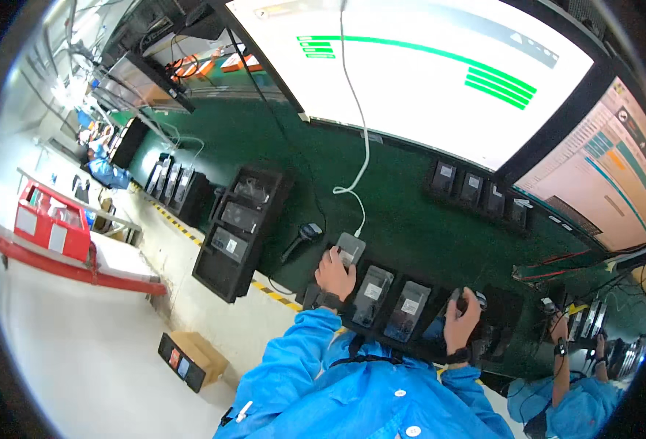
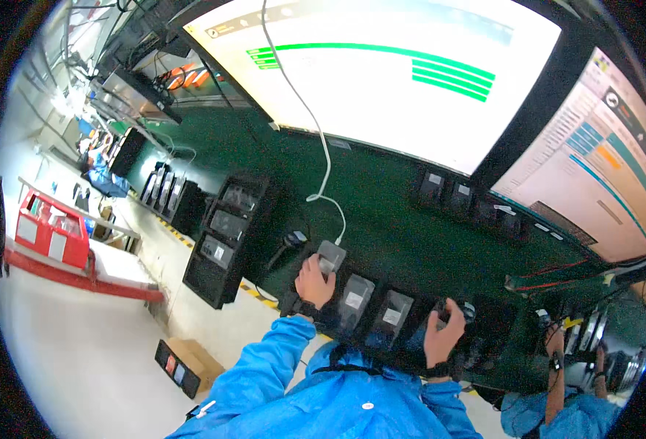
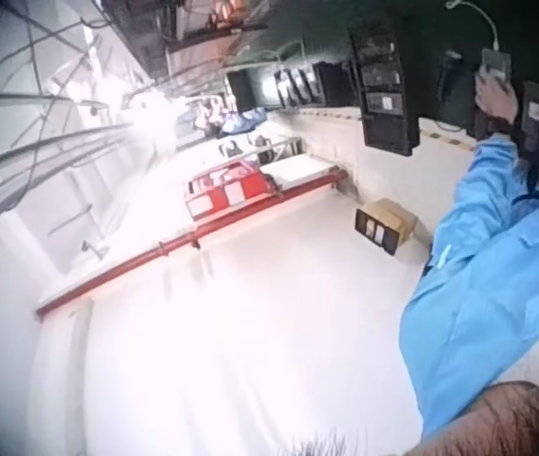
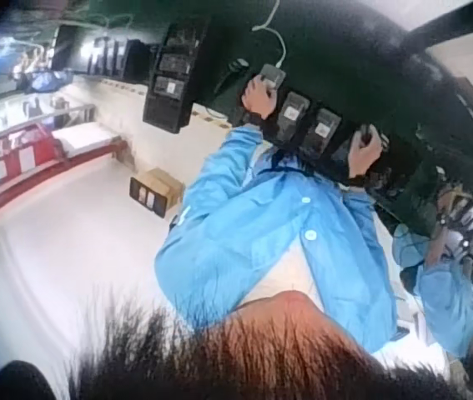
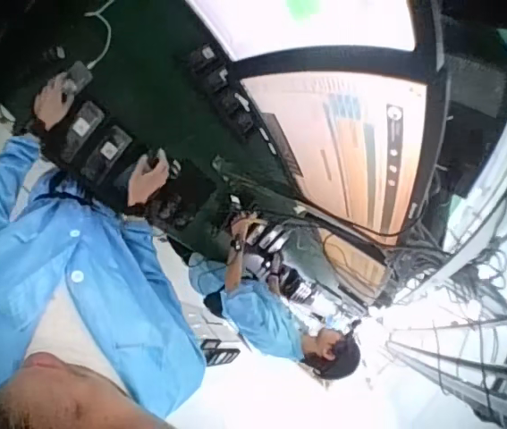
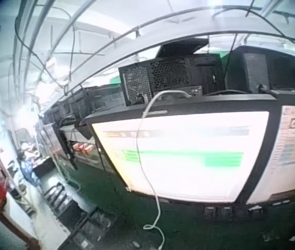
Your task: Testing mobile phones at a production line workstation by scanning and connecting them.
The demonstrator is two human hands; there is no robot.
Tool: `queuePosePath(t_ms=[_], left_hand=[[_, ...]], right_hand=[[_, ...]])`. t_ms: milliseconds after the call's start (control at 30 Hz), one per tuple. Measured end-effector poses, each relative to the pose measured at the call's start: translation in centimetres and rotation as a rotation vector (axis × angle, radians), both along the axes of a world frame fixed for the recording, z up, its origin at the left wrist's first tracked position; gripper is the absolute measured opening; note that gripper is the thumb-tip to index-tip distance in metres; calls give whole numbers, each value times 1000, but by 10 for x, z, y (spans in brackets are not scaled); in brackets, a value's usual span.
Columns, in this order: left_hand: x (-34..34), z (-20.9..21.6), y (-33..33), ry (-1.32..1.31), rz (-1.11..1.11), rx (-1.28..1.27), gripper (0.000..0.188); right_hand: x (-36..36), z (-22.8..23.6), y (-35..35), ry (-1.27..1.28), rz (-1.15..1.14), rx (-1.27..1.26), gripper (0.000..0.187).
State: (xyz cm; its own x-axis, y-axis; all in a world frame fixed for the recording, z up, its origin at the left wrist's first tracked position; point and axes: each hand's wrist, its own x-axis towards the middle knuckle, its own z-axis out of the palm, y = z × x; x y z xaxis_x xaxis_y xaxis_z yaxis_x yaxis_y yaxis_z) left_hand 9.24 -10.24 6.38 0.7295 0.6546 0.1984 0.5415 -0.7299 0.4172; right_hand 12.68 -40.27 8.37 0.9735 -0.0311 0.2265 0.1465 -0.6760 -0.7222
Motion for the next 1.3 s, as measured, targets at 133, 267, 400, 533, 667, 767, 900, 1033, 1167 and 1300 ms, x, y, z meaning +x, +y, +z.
queuePosePath(t_ms=[133, 267, 400, 533, 667, 767, 900, 1033, 1167, 1300], left_hand=[[-1, -15, 39, 83, -97, -337, 59], [-18, -14, 61, -132, -338, -802, 41], [-53, 3, 48, -176, -532, -890, 35], [-66, 17, 37, -138, -490, -872, 34], [-60, 1, 43, -182, -410, -791, 32], [-52, -62, 57, -186, -357, -647, 31], [-34, 12, 85, -100, -483, -347, 38], [4, -10, 153, -36, -171, -82, 49], [-12, -146, 233, 347, -171, -440, 47], [-4, -75, 213, 490, -256, -735, 44]], right_hand=[[-28, 6, 63, 24, 31, 240, 41], [-22, 5, 131, 233, 165, 409, 42], [-6, -10, 195, -27, 413, 229, 23], [4, -48, 223, 269, 287, 653, 36], [7, -33, 225, 417, 52, 678, 41], [-1, -28, 215, 358, 4, 732, 34], [-20, -40, 170, 384, 56, 834, 39], [-42, -11, 152, 428, 16, 671, 46], [-56, -11, 154, 524, 28, 657, 46], [-54, -43, 133, 564, 59, 622, 51]])
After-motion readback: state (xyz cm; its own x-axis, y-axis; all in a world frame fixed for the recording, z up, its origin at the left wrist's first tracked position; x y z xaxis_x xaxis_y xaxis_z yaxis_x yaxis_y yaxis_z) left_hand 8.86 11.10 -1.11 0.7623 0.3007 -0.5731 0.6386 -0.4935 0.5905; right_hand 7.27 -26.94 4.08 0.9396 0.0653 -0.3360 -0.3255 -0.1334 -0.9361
